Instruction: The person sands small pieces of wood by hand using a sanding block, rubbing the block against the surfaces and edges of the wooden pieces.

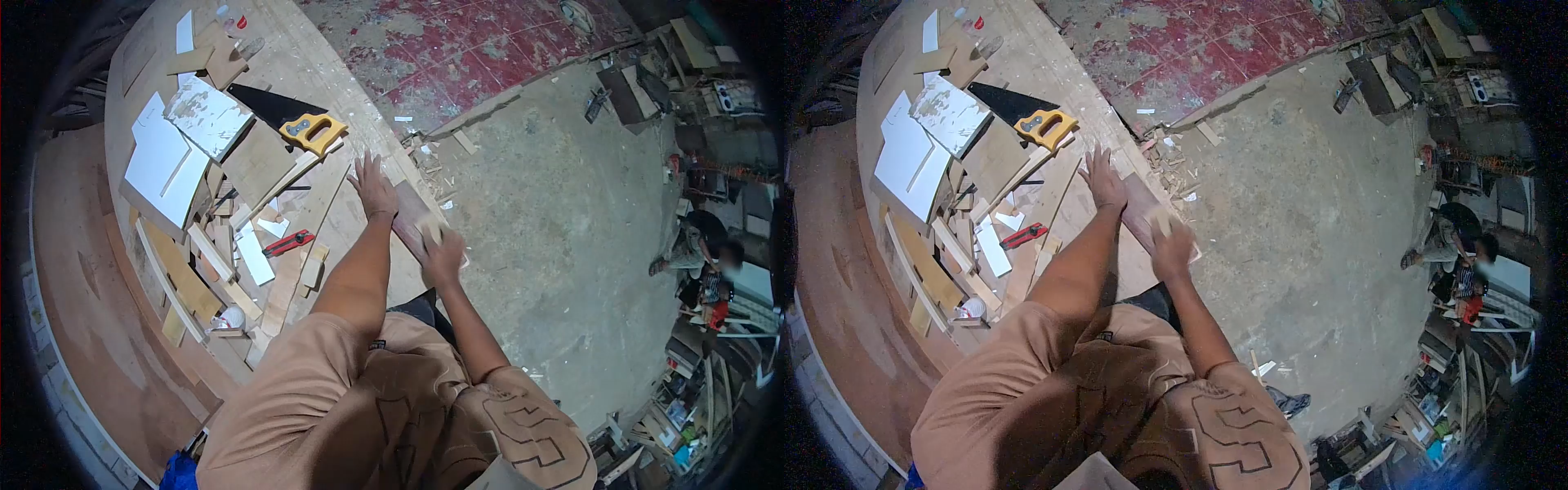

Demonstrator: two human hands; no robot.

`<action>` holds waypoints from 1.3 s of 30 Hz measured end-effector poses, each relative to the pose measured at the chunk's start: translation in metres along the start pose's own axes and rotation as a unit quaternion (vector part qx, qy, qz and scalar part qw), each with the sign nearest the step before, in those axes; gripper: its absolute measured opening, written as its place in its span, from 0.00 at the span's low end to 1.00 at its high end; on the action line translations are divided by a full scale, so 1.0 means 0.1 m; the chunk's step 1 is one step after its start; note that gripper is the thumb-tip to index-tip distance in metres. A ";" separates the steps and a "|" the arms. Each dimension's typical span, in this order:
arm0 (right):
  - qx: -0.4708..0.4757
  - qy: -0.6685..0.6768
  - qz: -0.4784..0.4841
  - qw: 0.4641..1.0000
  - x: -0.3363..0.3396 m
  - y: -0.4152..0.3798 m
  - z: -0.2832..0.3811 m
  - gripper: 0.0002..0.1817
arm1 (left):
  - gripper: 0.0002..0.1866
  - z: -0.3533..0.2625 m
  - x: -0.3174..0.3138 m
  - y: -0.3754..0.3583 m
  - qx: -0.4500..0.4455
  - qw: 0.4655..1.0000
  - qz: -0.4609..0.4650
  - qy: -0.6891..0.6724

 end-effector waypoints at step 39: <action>0.039 -0.010 -0.011 0.999 0.03 -0.67 -0.49 0.27 | 0.28 -0.03 0.00 0.03 0.017 1.000 0.011 0.017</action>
Point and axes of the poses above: each hand's wrist, its own y-axis towards the middle knuckle, its own x-axis out of the back of the hand, z = x × y, the point moved 4 cm from there along y, towards the middle knuckle, and after that the axes turned 9 degrees about z, right-handed, at the moved point
